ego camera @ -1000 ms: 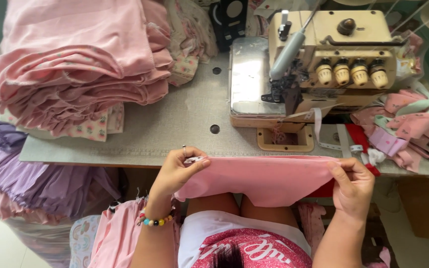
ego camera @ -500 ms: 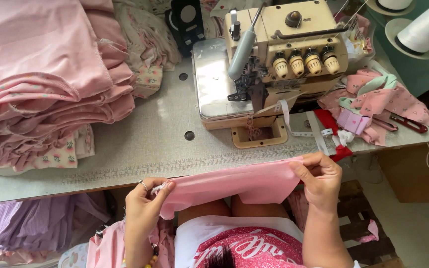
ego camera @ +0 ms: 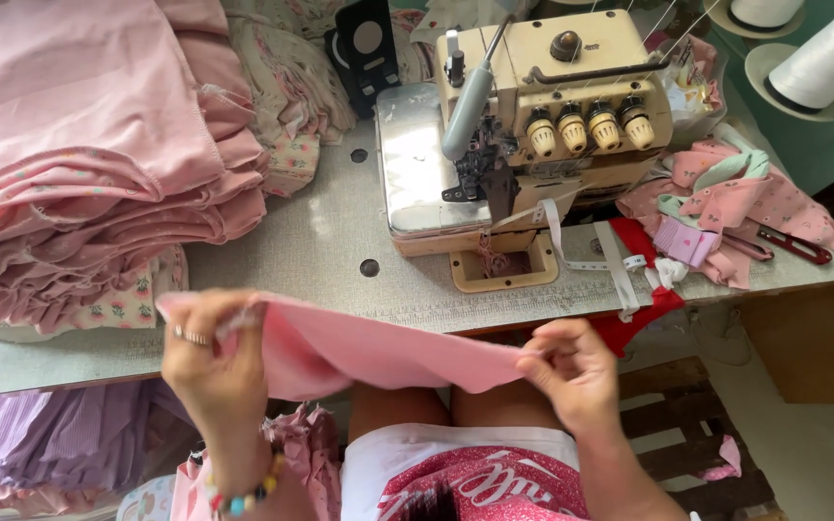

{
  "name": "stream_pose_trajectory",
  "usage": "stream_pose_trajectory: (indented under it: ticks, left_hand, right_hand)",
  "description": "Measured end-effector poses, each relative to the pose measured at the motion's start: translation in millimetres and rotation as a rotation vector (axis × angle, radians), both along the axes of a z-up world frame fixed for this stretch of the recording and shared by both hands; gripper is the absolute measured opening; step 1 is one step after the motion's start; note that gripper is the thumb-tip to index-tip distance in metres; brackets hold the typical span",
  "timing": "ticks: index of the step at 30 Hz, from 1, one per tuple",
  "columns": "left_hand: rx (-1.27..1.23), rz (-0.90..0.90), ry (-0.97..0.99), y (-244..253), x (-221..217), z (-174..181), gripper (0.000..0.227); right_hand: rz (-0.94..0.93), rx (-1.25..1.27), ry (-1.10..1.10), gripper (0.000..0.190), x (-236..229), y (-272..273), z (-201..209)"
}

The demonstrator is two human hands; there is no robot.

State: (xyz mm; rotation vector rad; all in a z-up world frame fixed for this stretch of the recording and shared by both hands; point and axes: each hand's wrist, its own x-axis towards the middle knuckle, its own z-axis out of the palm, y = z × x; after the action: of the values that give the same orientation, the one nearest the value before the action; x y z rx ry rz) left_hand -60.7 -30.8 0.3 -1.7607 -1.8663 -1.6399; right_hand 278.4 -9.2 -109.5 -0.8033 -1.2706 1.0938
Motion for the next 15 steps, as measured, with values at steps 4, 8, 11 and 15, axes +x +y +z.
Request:
stream_pose_trajectory:
  ticks: [4,8,11,15]
  left_hand:
    - [0.134,-0.282,0.222,91,26,20,0.018]
    - [-0.211,-0.695,0.443,171,75,-7,0.008]
    - [-0.470,-0.703,0.413,193,91,-20,0.008]
    - [-0.574,-0.578,0.131,187,100,-17,0.041]
  right_hand:
    - [0.150,-0.286,-0.091,0.039,-30,-19,-26]
    - [0.328,-0.528,-0.127,0.026,-44,-34,-77]
    - [0.293,-0.534,-0.174,0.012,-41,-37,-85]
    - [0.272,-0.508,-0.222,0.011,-32,-34,-82]
